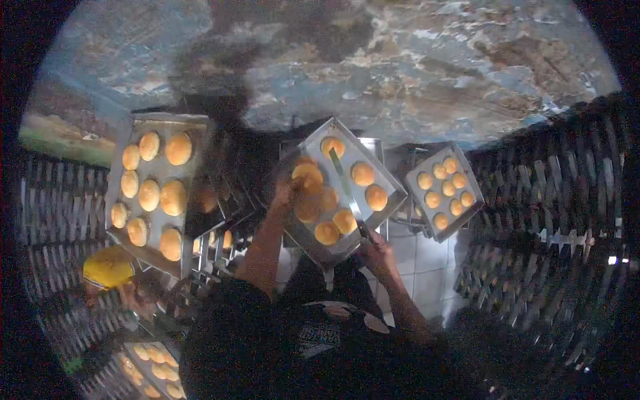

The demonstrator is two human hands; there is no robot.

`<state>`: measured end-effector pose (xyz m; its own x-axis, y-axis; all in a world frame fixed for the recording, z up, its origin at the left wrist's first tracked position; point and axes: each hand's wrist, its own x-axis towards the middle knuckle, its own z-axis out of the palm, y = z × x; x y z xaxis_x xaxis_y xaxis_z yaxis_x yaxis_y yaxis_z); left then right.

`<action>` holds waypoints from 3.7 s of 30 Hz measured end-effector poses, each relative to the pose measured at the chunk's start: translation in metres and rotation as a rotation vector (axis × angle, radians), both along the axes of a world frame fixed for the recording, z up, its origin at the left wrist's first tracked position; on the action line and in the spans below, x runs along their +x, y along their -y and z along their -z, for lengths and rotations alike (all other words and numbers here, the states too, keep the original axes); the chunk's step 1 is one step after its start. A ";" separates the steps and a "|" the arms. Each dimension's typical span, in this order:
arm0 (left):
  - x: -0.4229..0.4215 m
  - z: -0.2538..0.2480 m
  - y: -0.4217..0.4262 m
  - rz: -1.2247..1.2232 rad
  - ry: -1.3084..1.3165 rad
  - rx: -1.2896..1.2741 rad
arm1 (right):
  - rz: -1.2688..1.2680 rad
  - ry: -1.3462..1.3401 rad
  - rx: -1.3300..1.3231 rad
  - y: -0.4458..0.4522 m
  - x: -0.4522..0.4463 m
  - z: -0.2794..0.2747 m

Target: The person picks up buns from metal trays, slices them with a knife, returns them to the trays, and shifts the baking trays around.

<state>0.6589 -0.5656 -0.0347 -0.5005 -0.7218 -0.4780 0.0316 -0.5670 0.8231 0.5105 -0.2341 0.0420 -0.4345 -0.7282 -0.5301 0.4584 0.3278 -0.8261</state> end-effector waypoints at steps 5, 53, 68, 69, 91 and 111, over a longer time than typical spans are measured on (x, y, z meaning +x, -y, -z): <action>-0.050 -0.121 -0.015 -0.145 -0.835 0.294 | -0.076 -0.423 -0.162 0.022 0.003 -0.118; -0.146 -0.223 -0.110 0.166 -0.570 0.173 | -0.031 -0.751 -0.051 -0.002 -0.037 -0.251; -0.125 -0.204 -0.081 0.307 -0.630 0.310 | -0.198 -0.835 0.027 -0.034 -0.020 -0.201; -0.125 -0.204 -0.085 0.302 -0.629 0.312 | -0.184 -0.786 0.002 -0.032 -0.016 -0.204; -0.097 -0.161 -0.078 0.051 -0.490 0.389 | -0.289 -0.872 0.037 -0.011 -0.006 -0.172; -0.018 -0.037 -0.067 -0.269 -0.643 0.529 | -0.400 -0.715 0.114 0.101 0.062 -0.014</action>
